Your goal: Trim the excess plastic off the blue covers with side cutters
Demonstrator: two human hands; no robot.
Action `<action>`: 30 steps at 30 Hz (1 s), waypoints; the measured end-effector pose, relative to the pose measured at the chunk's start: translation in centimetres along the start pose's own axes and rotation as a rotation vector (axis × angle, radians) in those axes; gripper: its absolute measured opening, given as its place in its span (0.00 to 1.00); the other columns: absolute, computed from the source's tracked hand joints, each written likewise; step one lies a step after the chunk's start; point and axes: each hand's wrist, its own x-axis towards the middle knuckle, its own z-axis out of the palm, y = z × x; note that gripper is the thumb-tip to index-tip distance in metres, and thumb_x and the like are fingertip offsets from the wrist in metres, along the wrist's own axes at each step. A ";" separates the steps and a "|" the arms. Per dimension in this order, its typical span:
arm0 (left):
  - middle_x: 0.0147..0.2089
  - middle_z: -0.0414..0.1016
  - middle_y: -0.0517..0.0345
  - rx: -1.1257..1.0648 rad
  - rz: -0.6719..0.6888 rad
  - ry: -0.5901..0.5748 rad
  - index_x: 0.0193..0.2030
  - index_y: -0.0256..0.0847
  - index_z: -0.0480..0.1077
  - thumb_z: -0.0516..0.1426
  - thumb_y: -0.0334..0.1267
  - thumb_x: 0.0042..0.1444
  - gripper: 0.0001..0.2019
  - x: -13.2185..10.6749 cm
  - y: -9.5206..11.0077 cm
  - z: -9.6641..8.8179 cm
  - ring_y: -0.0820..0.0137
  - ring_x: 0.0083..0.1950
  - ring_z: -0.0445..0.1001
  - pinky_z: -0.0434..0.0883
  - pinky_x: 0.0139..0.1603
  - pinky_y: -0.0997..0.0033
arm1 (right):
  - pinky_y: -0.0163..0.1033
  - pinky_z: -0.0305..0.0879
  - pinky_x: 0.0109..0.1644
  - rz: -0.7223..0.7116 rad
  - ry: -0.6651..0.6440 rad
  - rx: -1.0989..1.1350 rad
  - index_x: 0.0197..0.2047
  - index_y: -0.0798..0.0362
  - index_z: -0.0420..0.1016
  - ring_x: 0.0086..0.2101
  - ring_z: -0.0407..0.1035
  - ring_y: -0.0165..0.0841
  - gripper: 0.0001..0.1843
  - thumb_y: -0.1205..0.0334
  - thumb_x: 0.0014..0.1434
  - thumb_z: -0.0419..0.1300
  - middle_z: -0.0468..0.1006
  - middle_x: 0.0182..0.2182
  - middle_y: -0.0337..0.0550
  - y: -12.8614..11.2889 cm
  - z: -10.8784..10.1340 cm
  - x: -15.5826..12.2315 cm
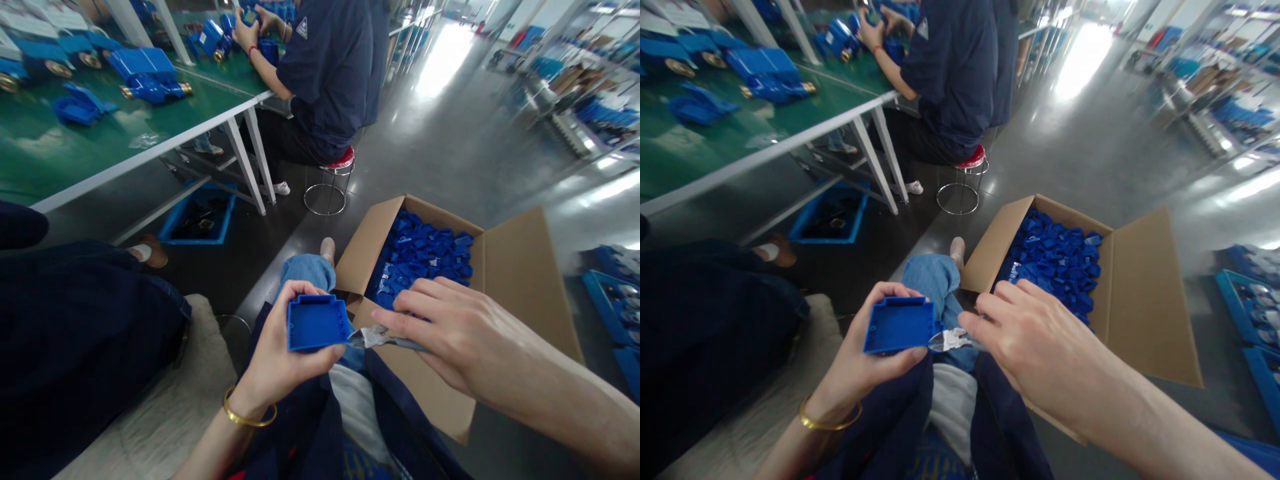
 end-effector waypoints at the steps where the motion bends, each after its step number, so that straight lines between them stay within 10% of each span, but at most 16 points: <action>1: 0.48 0.74 0.56 0.005 0.002 -0.005 0.48 0.46 0.64 0.69 0.37 0.45 0.25 0.0 0.0 -0.1 0.63 0.43 0.77 0.75 0.41 0.66 | 0.44 0.57 0.41 0.002 -0.001 -0.002 0.51 0.49 0.76 0.37 0.66 0.39 0.18 0.75 0.63 0.53 0.77 0.36 0.41 0.0 0.0 0.0; 30: 0.47 0.73 0.59 -0.018 0.008 -0.022 0.48 0.48 0.64 0.69 0.34 0.47 0.25 0.0 -0.1 -0.1 0.67 0.42 0.76 0.75 0.40 0.69 | 0.43 0.54 0.37 -0.075 -0.008 -0.013 0.48 0.50 0.74 0.34 0.64 0.38 0.16 0.75 0.62 0.54 0.73 0.33 0.38 0.2 0.1 0.3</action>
